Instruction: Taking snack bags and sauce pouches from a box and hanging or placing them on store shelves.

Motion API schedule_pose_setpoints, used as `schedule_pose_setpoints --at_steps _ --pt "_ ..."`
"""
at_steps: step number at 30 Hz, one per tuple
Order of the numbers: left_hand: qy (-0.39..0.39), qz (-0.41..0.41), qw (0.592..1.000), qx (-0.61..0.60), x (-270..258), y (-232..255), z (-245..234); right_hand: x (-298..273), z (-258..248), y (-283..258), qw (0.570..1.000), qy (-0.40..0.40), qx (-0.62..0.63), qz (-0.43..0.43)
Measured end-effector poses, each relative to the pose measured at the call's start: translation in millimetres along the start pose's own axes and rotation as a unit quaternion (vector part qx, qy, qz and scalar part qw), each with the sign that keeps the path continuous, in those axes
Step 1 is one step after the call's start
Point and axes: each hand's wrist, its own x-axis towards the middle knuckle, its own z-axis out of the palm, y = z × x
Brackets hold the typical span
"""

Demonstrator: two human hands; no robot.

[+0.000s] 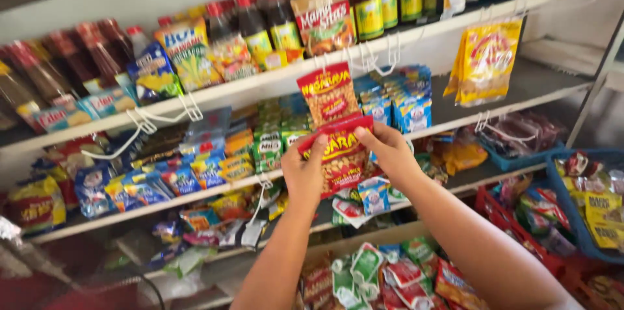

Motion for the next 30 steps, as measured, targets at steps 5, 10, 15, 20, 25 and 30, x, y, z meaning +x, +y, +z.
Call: schedule_pose_setpoints --at_steps 5,10,15,20,25,30 --pt "0.014 0.012 0.999 -0.048 57.7 26.1 22.1 48.1 25.9 -51.7 0.999 0.024 0.044 -0.005" --pt "0.022 -0.003 0.990 -0.140 99.0 31.6 34.2 91.6 31.0 -62.4 0.998 0.059 0.033 -0.016" --pt "0.035 -0.029 0.984 -0.170 122.3 27.4 36.9 116.3 31.0 -58.3 0.996 0.054 0.072 -0.025" --pt "0.032 -0.054 0.978 -0.198 138.2 11.5 41.5 123.4 31.5 -53.4 0.991 0.034 0.122 -0.033" --pt "0.020 -0.038 0.970 -0.240 146.9 8.7 44.5 127.7 33.0 -56.4 0.988 0.032 0.146 -0.032" --pt "0.008 -0.079 0.960 -0.268 152.2 10.2 48.2 135.9 30.0 -52.1 0.988 0.031 0.141 -0.053"
